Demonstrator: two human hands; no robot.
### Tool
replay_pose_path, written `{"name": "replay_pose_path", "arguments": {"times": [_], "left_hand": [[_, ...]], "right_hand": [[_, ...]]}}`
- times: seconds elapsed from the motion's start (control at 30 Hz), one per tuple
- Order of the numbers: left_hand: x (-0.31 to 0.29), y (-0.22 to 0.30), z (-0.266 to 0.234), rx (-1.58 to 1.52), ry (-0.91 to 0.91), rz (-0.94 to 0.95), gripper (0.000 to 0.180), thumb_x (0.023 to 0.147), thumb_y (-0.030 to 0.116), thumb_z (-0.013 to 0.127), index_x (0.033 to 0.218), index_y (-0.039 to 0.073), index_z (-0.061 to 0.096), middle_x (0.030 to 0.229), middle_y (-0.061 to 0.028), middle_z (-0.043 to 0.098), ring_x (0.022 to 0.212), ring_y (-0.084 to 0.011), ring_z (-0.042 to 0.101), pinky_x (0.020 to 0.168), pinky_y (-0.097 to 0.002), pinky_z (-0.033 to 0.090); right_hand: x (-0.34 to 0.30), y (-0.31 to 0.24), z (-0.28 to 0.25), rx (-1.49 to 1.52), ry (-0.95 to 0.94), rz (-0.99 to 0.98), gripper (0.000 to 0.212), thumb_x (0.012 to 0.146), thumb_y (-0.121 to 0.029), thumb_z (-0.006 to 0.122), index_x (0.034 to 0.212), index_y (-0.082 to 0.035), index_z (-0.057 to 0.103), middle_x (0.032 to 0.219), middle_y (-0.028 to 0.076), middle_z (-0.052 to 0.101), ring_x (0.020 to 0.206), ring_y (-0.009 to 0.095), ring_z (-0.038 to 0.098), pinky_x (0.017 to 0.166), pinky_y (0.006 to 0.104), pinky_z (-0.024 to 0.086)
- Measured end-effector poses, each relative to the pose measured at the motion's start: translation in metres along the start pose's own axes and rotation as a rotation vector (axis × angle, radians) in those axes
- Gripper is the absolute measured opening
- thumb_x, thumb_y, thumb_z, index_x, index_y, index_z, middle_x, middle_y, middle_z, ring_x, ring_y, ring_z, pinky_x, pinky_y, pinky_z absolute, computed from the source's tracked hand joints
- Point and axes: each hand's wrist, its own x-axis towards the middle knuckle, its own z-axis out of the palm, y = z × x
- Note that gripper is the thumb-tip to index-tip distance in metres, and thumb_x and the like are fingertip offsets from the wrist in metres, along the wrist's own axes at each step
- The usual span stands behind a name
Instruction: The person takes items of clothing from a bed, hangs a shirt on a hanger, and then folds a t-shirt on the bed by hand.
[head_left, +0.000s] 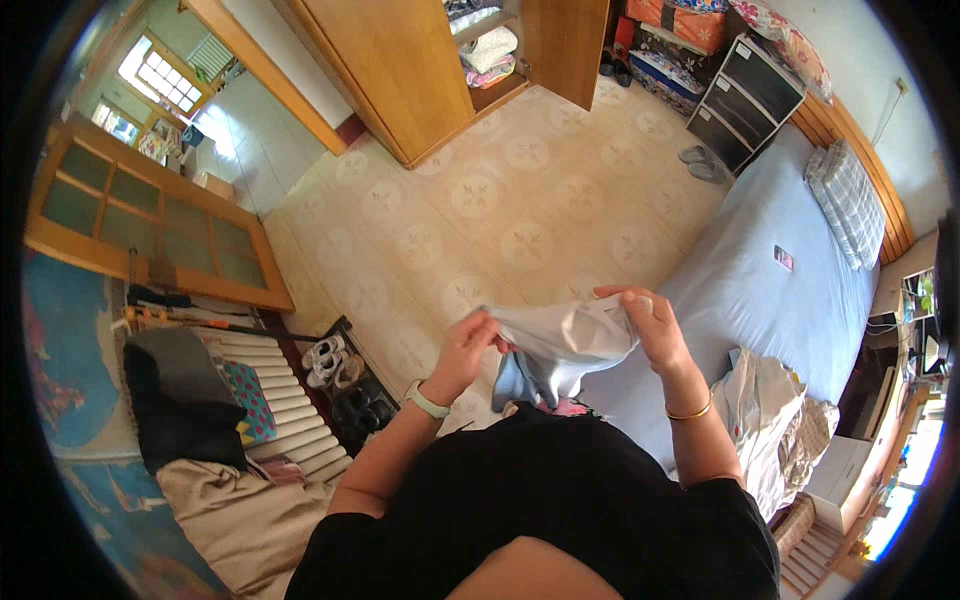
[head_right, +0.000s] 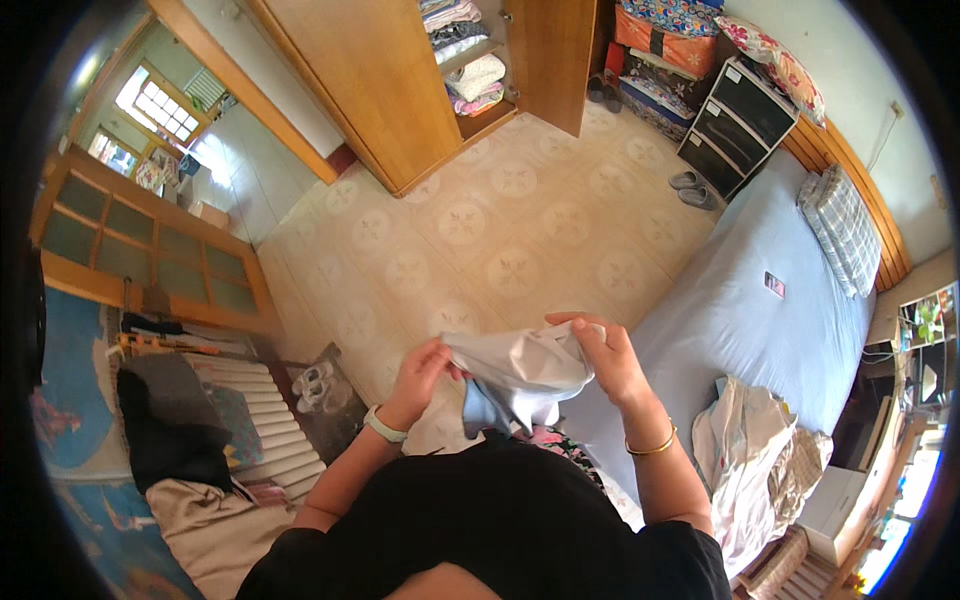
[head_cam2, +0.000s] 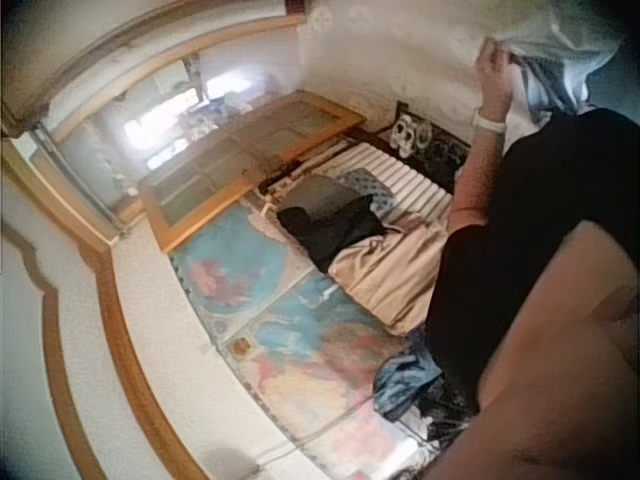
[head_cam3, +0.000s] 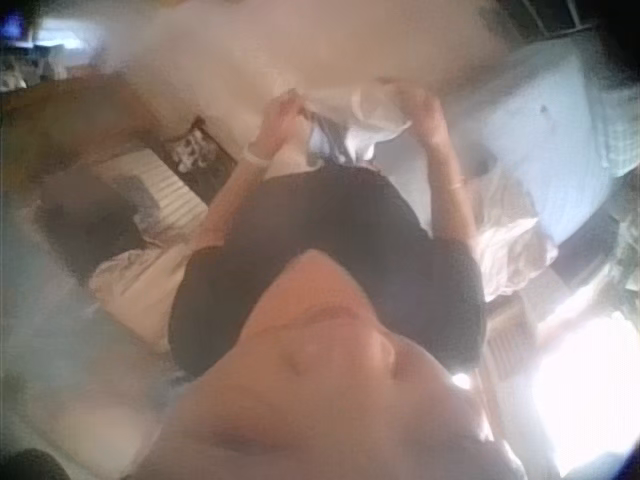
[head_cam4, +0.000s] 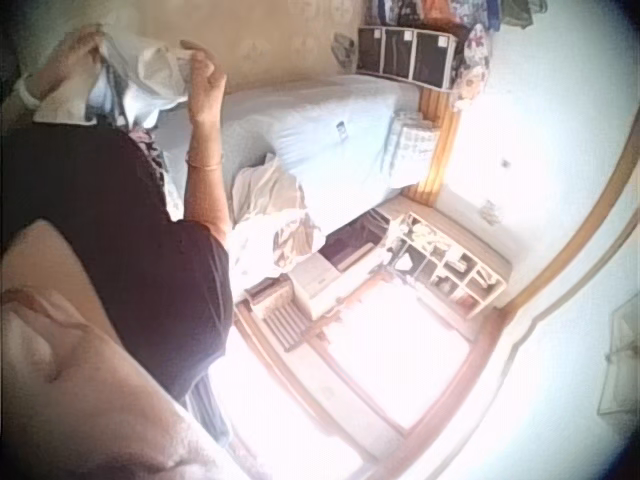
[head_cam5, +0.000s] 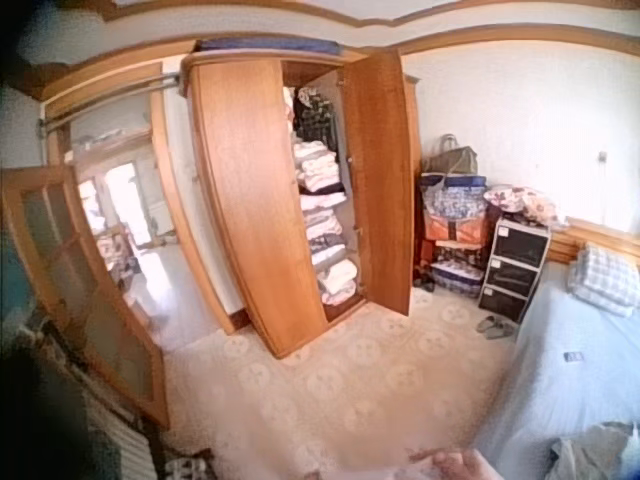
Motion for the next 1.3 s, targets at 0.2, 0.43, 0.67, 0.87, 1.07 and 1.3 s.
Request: {"name": "replay_pose_path", "arguments": {"times": [0.2,0.43,0.67,0.87,1.07,1.3], "left_hand": [[0.070,0.042,0.016,0.407,0.263,0.700,0.048,0.090,0.018,0.070,0.127,0.001,0.046,0.134,-0.0201,0.050,0.125,-0.0285,0.050,0.105,-0.0442,0.041],[0.145,0.025,0.065,0.309,0.119,0.296,0.059,0.079,0.020,0.080,0.128,0.003,0.051,0.126,-0.0168,0.056,0.120,-0.0278,0.055,0.097,-0.0429,0.046],[0.222,-0.001,0.013,0.820,0.117,0.514,0.031,0.082,0.010,0.071,0.110,0.000,0.061,0.110,-0.0221,0.063,0.103,-0.0428,0.058,0.090,-0.0466,0.049],[0.256,0.007,-0.014,0.485,-0.330,0.156,0.031,0.096,0.018,0.059,0.117,-0.005,0.058,0.109,-0.0171,0.067,0.103,-0.0309,0.064,0.087,-0.0399,0.051],[0.293,0.081,0.003,-0.541,-0.384,-0.301,0.039,0.104,0.028,0.049,0.134,0.003,0.053,0.128,-0.0087,0.061,0.110,-0.0175,0.062,0.099,-0.0373,0.049],[0.303,0.047,-0.022,-0.579,-0.261,-0.568,0.040,0.104,0.033,0.048,0.130,0.004,0.055,0.127,-0.0081,0.063,0.115,-0.0190,0.061,0.099,-0.0376,0.048]], "right_hand": [[0.059,-0.070,0.004,0.491,-0.031,-0.133,0.051,0.104,-0.032,0.047,0.135,0.008,0.052,0.126,0.018,0.062,0.113,0.022,0.060,0.101,0.0347,0.046],[0.134,-0.093,0.067,0.054,-0.315,-0.323,0.050,0.107,-0.038,0.039,0.135,0.000,0.056,0.141,0.015,0.052,0.136,0.026,0.041,0.114,0.0373,0.028],[0.170,-0.136,0.026,0.030,0.018,-0.652,0.043,0.105,-0.030,0.044,0.132,0.000,0.061,0.141,0.019,0.052,0.136,0.031,0.042,0.115,0.0468,0.028],[0.186,-0.167,-0.005,0.010,0.222,-0.624,0.070,0.099,-0.044,0.056,0.148,0.003,0.039,0.144,0.020,0.048,0.136,0.030,0.043,0.114,0.0388,0.030],[0.189,-0.037,-0.013,-0.515,0.221,-0.154,0.086,0.084,-0.043,0.078,0.146,0.000,0.039,0.137,0.023,0.054,0.126,0.029,0.053,0.107,0.0393,0.041],[0.176,0.012,0.042,-0.442,0.192,0.261,0.046,0.089,-0.038,0.074,0.104,0.005,0.068,0.090,0.007,0.069,0.084,0.016,0.063,0.077,0.0349,0.052]]}}
